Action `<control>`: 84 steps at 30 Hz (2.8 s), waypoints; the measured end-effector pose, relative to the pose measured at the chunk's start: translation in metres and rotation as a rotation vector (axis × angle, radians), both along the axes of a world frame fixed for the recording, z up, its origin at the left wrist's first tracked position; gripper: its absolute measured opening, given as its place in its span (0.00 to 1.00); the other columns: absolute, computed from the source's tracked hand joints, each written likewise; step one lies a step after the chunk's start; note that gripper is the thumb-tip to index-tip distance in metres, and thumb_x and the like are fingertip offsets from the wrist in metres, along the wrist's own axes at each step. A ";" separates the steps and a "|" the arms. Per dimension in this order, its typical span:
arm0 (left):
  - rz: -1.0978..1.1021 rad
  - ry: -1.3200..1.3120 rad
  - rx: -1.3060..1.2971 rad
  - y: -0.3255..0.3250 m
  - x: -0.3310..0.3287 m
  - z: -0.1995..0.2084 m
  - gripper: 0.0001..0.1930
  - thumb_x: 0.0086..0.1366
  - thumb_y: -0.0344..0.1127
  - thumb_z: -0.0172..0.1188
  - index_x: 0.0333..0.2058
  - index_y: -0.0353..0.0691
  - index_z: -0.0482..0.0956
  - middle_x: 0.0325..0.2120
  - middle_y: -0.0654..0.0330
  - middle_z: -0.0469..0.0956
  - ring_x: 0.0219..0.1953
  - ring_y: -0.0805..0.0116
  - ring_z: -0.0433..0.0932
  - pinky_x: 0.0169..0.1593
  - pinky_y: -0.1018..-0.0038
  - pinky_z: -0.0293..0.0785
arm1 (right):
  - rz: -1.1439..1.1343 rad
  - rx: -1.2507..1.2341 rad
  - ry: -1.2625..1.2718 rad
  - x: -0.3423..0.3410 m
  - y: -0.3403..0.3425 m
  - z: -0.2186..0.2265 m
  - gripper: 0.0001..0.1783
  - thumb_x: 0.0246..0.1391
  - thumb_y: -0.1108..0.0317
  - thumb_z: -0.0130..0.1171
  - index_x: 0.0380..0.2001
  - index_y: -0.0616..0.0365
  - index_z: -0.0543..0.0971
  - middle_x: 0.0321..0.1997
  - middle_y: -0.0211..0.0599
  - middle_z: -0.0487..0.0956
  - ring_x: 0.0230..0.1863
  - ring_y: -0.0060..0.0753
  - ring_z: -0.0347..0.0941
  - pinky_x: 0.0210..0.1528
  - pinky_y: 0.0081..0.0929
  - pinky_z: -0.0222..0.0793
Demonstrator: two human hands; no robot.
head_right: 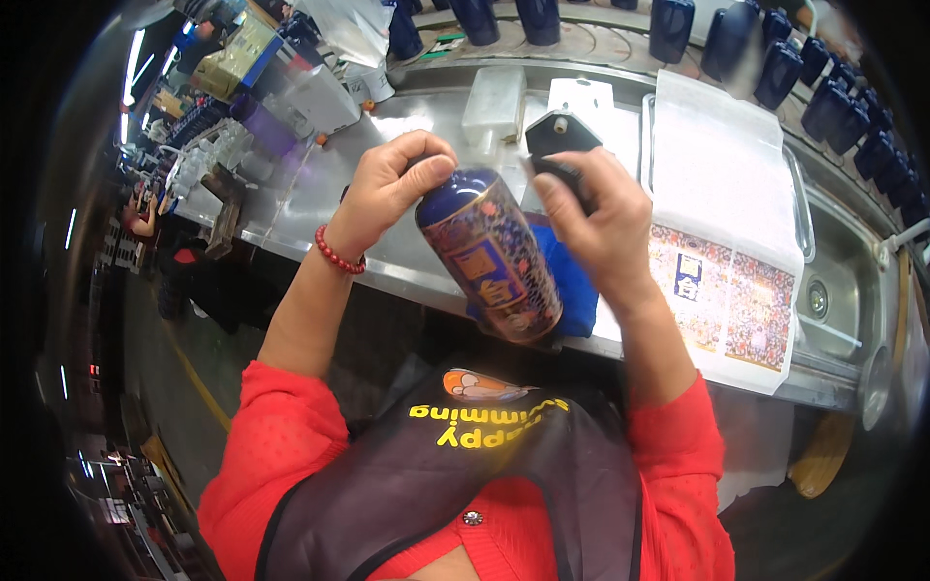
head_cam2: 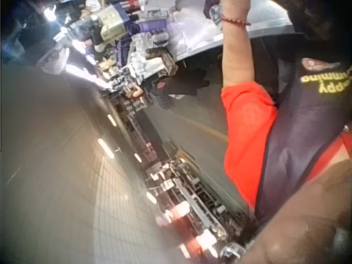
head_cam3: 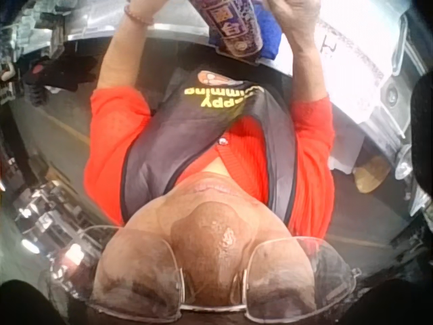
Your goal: The person applies decorative stickers to a blue ceramic bottle, smoothing each with a black squeegee tool. They rotate the bottle to align and press multiple stickers, then place the finished bottle on a nearby rack.
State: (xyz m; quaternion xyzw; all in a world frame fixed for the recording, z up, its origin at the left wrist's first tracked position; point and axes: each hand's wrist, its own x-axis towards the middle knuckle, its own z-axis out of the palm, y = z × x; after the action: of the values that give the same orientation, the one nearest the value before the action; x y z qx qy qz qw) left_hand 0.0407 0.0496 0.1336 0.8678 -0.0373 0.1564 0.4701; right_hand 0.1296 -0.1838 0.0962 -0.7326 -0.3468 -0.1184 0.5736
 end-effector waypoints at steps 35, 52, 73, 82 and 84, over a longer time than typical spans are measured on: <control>0.137 -0.043 0.216 -0.010 -0.001 0.011 0.15 0.67 0.44 0.65 0.34 0.35 0.81 0.22 0.61 0.78 0.27 0.78 0.75 0.32 0.77 0.72 | 0.305 -0.065 -0.366 -0.037 -0.006 0.014 0.17 0.43 0.76 0.74 0.40 0.58 0.84 0.31 0.35 0.76 0.29 0.35 0.74 0.31 0.28 0.70; 0.025 0.031 0.061 -0.008 -0.002 0.013 0.13 0.70 0.42 0.64 0.36 0.35 0.82 0.27 0.66 0.81 0.32 0.81 0.75 0.37 0.79 0.73 | 0.159 -0.043 -0.545 -0.043 -0.010 0.012 0.23 0.42 0.79 0.67 0.47 0.61 0.80 0.41 0.44 0.78 0.35 0.46 0.73 0.40 0.42 0.70; 0.081 0.024 0.039 -0.007 0.002 0.007 0.18 0.66 0.47 0.66 0.36 0.34 0.83 0.23 0.55 0.80 0.27 0.71 0.76 0.34 0.71 0.74 | -0.009 -0.393 -0.642 -0.063 0.000 0.007 0.29 0.48 0.71 0.65 0.56 0.39 0.81 0.71 0.41 0.67 0.65 0.52 0.64 0.63 0.46 0.63; 0.066 0.052 0.051 -0.008 0.001 0.009 0.14 0.70 0.41 0.63 0.34 0.33 0.81 0.26 0.66 0.79 0.30 0.81 0.73 0.34 0.79 0.72 | -0.030 -0.388 -0.686 -0.058 0.004 0.000 0.27 0.49 0.68 0.62 0.56 0.41 0.80 0.70 0.42 0.66 0.63 0.51 0.65 0.55 0.46 0.65; 0.064 0.052 0.065 -0.007 0.000 0.009 0.14 0.70 0.41 0.63 0.35 0.34 0.81 0.26 0.66 0.79 0.30 0.81 0.73 0.34 0.79 0.72 | -0.027 -0.404 -0.672 -0.058 0.004 0.000 0.27 0.49 0.68 0.63 0.56 0.42 0.80 0.71 0.42 0.66 0.63 0.51 0.65 0.55 0.45 0.64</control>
State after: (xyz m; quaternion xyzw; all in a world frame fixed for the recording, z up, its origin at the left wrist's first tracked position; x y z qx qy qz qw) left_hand 0.0411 0.0426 0.1427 0.8872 -0.0025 0.1476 0.4372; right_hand 0.0717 -0.1801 0.0966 -0.7555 -0.5221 -0.2887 0.2707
